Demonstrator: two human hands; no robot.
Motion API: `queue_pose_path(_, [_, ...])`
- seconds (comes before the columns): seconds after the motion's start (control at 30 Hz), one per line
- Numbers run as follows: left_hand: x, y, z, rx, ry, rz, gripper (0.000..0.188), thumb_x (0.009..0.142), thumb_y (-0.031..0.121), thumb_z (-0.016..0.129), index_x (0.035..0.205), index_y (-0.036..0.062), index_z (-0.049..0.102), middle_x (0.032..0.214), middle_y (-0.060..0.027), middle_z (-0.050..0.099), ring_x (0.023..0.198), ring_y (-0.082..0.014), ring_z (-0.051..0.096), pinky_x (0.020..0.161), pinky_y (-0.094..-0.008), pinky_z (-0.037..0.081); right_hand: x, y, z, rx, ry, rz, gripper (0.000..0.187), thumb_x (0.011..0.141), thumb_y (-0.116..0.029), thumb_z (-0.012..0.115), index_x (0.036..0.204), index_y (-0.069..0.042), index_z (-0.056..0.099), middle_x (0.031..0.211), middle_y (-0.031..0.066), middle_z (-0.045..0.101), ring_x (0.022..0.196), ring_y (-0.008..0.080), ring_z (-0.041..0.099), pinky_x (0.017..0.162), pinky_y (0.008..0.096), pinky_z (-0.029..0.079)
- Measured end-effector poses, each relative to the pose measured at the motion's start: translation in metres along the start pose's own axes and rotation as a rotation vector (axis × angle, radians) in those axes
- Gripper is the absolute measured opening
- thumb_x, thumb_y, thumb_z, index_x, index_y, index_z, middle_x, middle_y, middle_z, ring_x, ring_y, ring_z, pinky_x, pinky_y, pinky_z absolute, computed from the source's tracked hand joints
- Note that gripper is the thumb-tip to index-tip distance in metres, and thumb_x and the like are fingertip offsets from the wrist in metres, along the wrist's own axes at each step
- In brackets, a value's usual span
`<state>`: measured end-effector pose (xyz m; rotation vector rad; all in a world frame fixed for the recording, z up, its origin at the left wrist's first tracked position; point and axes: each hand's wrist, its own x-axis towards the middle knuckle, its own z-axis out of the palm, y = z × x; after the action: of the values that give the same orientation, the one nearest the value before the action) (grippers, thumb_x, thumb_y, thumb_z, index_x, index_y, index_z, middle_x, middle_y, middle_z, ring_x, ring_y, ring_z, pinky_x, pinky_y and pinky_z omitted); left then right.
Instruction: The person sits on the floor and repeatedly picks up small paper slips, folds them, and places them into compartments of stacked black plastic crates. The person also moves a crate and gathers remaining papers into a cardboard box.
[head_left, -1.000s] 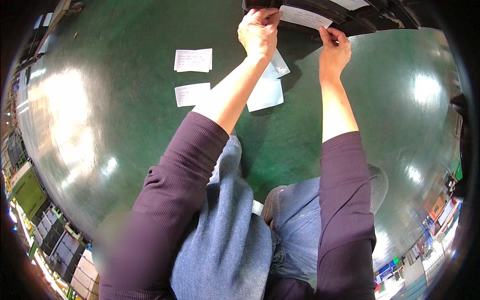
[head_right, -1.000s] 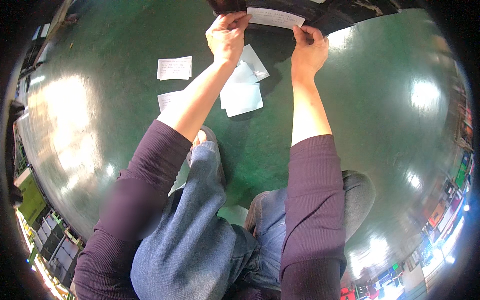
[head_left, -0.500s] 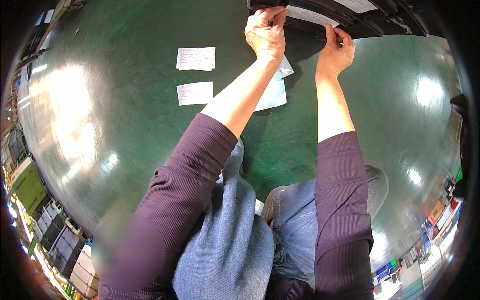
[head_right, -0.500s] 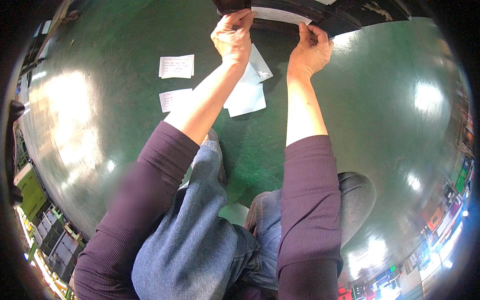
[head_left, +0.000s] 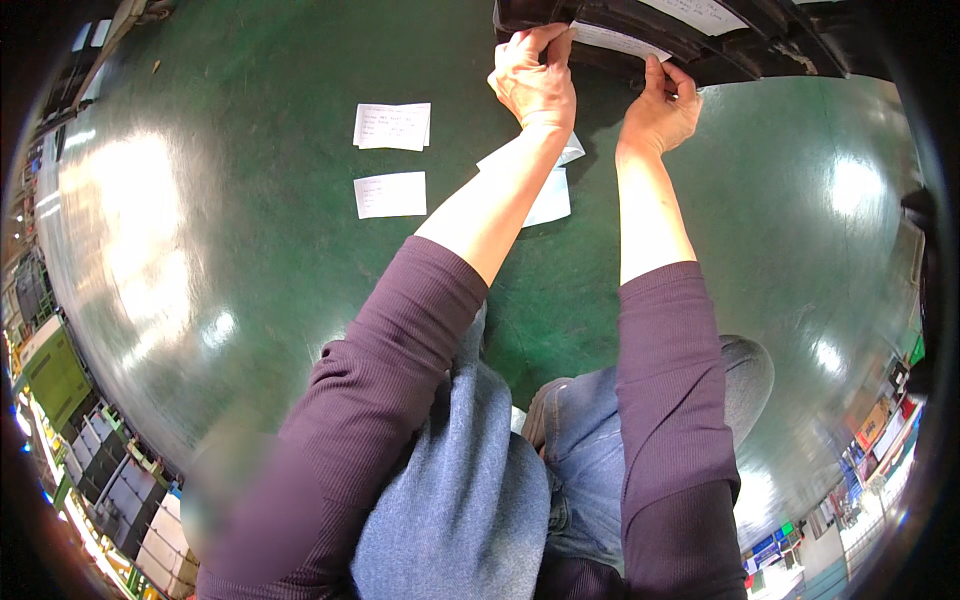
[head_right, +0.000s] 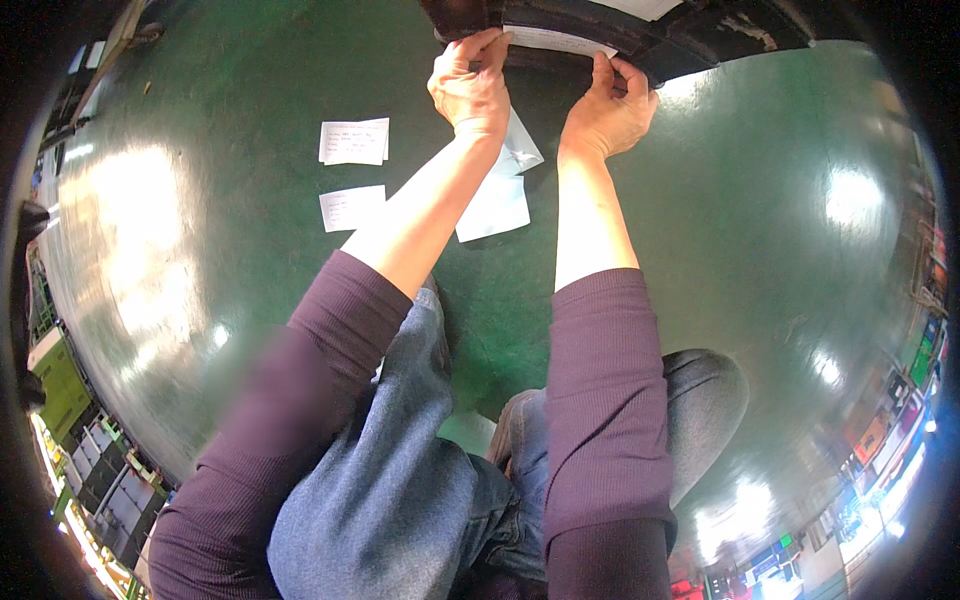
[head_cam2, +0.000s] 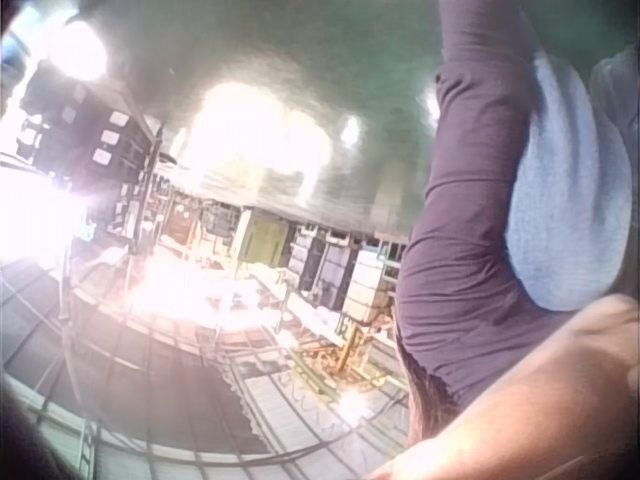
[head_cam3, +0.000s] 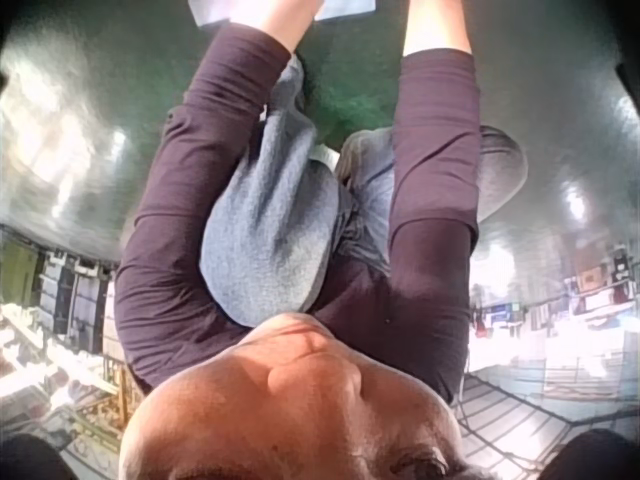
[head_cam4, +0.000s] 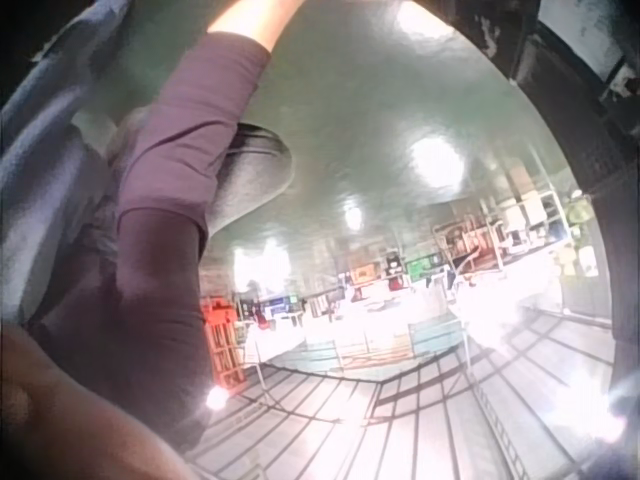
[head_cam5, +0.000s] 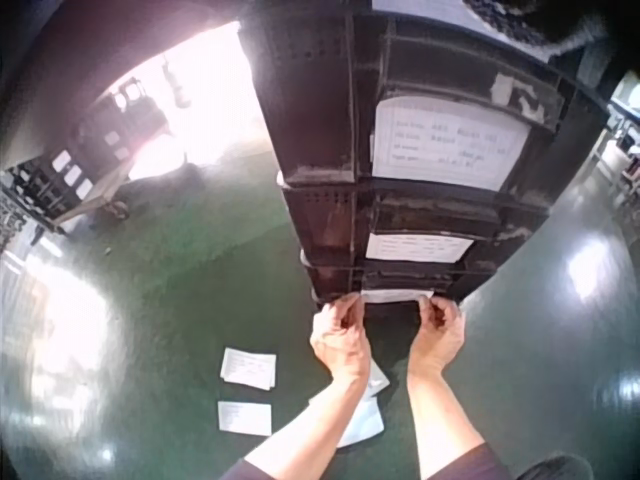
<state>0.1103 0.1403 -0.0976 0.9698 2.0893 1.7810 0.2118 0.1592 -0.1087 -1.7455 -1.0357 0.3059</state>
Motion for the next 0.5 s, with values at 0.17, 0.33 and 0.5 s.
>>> queue_pose_path(0.17, [0.0,0.002,-0.001,0.011,-0.006,-0.011,0.013,0.074,0.023,0.079,0.086,0.0176,0.076,0.079,-0.0025,0.067,0.08,-0.0191,0.062,0.076,-0.0327,0.047,0.0,-0.003,0.004,0.029,0.012,0.055,0.015,0.077,-0.028,0.078,0.08,-0.017,0.069,0.08,-0.0023,0.056,0.068,0.0141,0.056,0.063,0.0315,0.048])
queue_pose_path(0.33, [0.001,0.004,-0.001,0.035,-0.023,-0.018,0.013,0.074,0.022,0.079,0.085,0.0176,0.075,0.08,-0.0015,0.068,0.083,-0.0197,0.061,0.078,-0.0327,0.047,-0.002,-0.014,0.004,-0.058,0.019,0.138,0.015,0.078,-0.028,0.077,0.08,-0.016,0.069,0.079,-0.0003,0.061,0.07,0.0155,0.06,0.063,0.0327,0.049])
queue_pose_path(0.5, [0.001,0.006,-0.002,0.061,-0.015,0.007,0.011,0.074,0.022,0.078,0.084,0.0183,0.075,0.083,-0.001,0.069,0.088,-0.0217,0.061,0.081,-0.0337,0.047,-0.007,-0.028,0.006,-0.009,0.051,0.267,0.017,0.079,-0.027,0.077,0.084,-0.012,0.071,0.081,0.0041,0.069,0.074,0.019,0.066,0.066,0.0341,0.051])
